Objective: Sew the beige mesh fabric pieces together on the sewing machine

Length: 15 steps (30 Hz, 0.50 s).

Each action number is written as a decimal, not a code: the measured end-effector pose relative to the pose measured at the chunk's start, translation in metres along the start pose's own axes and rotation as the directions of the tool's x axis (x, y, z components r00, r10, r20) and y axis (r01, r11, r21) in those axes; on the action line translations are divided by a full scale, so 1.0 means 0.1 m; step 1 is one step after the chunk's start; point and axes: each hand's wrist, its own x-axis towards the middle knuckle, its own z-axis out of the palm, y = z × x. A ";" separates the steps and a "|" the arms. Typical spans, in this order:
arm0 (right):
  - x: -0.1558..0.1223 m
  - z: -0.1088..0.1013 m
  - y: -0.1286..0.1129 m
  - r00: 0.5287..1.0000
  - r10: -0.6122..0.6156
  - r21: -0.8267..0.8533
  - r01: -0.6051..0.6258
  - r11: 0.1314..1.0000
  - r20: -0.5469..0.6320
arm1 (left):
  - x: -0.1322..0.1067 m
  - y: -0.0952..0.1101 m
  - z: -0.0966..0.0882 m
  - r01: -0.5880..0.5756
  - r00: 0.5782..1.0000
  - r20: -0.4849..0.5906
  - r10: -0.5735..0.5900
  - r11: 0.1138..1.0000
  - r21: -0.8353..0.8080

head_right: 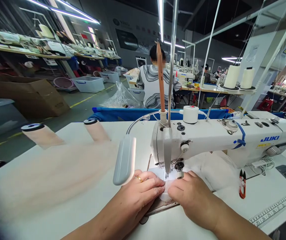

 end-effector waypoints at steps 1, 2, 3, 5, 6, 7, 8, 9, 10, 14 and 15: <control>0.00 0.01 0.01 1.000 -0.012 0.007 0.012 1.000 -0.015 | 0.00 0.01 -0.01 -0.004 1.000 0.007 0.004 1.000 -0.018; -0.01 0.03 0.01 0.999 -0.019 0.011 0.020 1.000 -0.029 | 0.00 0.01 -0.02 -0.002 1.000 0.013 0.002 1.000 -0.028; -0.01 0.03 0.01 0.999 -0.024 0.014 0.024 1.000 -0.041 | 0.00 0.02 -0.02 0.004 1.000 0.022 -0.003 1.000 -0.030; -0.02 0.04 0.00 0.999 -0.020 0.020 0.020 1.000 -0.047 | -0.01 0.02 -0.03 0.015 0.999 0.035 -0.014 1.000 -0.026; -0.02 0.04 0.00 0.999 -0.017 0.026 0.018 0.999 -0.044 | -0.02 0.02 -0.03 0.020 0.999 0.042 -0.019 1.000 -0.024; -0.02 0.04 -0.01 0.999 -0.011 0.033 0.013 0.999 -0.040 | -0.02 0.02 -0.03 0.022 0.999 0.048 -0.021 1.000 -0.022; -0.02 0.04 -0.01 0.999 -0.004 0.039 0.005 0.999 -0.036 | -0.03 0.01 -0.03 0.026 0.998 0.055 -0.025 0.999 -0.019; -0.01 0.04 -0.02 0.999 0.004 0.044 -0.003 0.999 -0.034 | -0.03 0.01 -0.03 0.032 0.998 0.063 -0.031 0.999 -0.013; 0.00 0.04 -0.02 0.999 0.013 0.049 -0.011 0.999 -0.031 | -0.04 0.00 -0.02 0.039 0.997 0.067 -0.038 0.999 -0.006; 0.03 0.03 -0.02 0.999 0.034 0.057 -0.032 0.998 -0.036 | -0.05 -0.03 0.00 0.059 0.995 0.072 -0.061 0.998 0.035; 0.03 0.03 -0.02 0.998 0.041 0.056 -0.039 0.998 -0.042 | -0.06 -0.03 0.01 0.063 0.995 0.076 -0.066 0.997 0.047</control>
